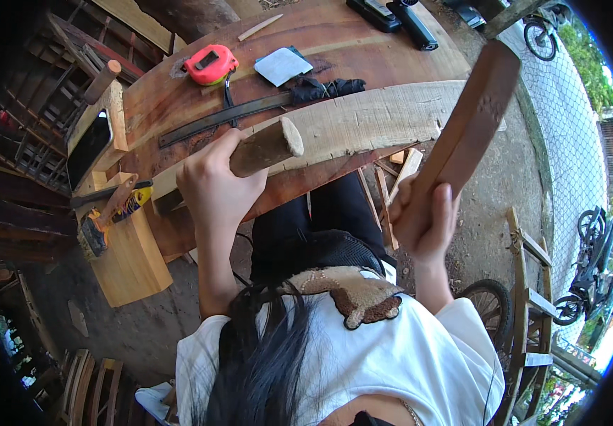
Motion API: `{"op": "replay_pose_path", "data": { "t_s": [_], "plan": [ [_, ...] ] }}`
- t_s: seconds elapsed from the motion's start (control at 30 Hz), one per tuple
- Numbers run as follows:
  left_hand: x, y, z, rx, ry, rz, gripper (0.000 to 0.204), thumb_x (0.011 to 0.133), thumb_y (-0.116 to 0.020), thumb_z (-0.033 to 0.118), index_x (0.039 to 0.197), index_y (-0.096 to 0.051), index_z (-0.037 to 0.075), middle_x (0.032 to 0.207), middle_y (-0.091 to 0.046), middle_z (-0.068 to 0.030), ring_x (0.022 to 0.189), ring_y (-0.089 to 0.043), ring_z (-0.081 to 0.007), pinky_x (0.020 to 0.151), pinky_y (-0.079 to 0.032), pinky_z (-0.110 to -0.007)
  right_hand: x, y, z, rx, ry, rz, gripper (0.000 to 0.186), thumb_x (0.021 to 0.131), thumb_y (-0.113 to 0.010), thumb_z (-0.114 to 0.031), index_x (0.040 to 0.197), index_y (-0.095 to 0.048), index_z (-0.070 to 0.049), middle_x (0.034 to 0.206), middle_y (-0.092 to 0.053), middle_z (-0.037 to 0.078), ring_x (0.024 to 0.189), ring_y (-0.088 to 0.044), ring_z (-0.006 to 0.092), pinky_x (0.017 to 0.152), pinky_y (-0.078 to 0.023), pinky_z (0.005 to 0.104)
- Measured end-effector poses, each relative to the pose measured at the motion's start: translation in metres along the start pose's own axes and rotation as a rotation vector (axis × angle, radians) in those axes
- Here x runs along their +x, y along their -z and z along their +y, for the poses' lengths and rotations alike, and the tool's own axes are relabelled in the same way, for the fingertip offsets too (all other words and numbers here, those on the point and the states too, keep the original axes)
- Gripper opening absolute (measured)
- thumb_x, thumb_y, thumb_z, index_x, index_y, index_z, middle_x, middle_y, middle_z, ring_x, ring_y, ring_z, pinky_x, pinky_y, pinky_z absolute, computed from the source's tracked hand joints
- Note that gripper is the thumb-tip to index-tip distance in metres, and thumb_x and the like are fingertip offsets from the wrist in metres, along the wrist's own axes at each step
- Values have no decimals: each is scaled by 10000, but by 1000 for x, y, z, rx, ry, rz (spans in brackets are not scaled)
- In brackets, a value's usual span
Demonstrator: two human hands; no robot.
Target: Sanding, shaping with a chisel and mallet, and brushing a piece of wood.
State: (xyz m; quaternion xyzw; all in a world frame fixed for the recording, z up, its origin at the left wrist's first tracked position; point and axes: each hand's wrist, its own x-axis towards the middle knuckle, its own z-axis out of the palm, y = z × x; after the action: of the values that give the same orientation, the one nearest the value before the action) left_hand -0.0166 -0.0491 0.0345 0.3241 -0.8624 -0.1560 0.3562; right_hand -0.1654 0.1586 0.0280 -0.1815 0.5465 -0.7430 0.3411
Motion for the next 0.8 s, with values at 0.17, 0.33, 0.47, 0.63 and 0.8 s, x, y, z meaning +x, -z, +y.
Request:
{"op": "replay_pose_path", "data": {
  "t_s": [0.17, 0.33, 0.47, 0.63, 0.8],
  "plan": [
    [2, 3, -11, 93, 52, 21, 146, 629, -709, 135, 743, -626, 99, 648, -616, -108, 636, -623, -323, 561, -471, -395, -12, -13, 19, -571, -110, -399, 547, 845, -627, -358, 1208, -418, -7, 830, -595, 97, 720, -578, 163, 609, -445, 293],
    [3, 10, 14, -62, -32, -11, 161, 611, -717, 128, 733, -621, 85, 652, -614, -116, 616, -626, -315, 551, -472, -388, -10, 20, 6, -111, -95, -6, 513, 883, -588, -295, 1254, -342, -39, 812, -573, 103, 642, -569, 146, 534, -457, 265],
    [10, -23, 71, -290, -262, -149, 231, 571, -737, 143, 745, -591, 103, 657, -611, -76, 609, -634, -268, 541, -485, -375, -2, 38, -15, -95, 39, 101, 407, 920, -538, -276, 1210, -359, -53, 757, -539, 95, 554, -535, 130, 495, -432, 232],
    [7, -77, 119, -353, -436, -327, 240, 573, -738, 169, 760, -596, 118, 685, -621, -49, 625, -638, -248, 532, -487, -362, -6, 72, -13, -160, 187, 365, 483, 918, -544, -257, 1300, -359, -26, 996, -567, 85, 875, -584, 142, 739, -470, 256],
    [12, -88, 129, -306, -325, -464, 172, 641, -720, 201, 751, -612, 127, 658, -623, -57, 620, -640, -266, 529, -480, -356, -5, 116, -58, -112, 274, 505, 415, 921, -524, -372, 1143, -431, -34, 826, -536, 110, 631, -547, 147, 487, -440, 258]
  ]
}}
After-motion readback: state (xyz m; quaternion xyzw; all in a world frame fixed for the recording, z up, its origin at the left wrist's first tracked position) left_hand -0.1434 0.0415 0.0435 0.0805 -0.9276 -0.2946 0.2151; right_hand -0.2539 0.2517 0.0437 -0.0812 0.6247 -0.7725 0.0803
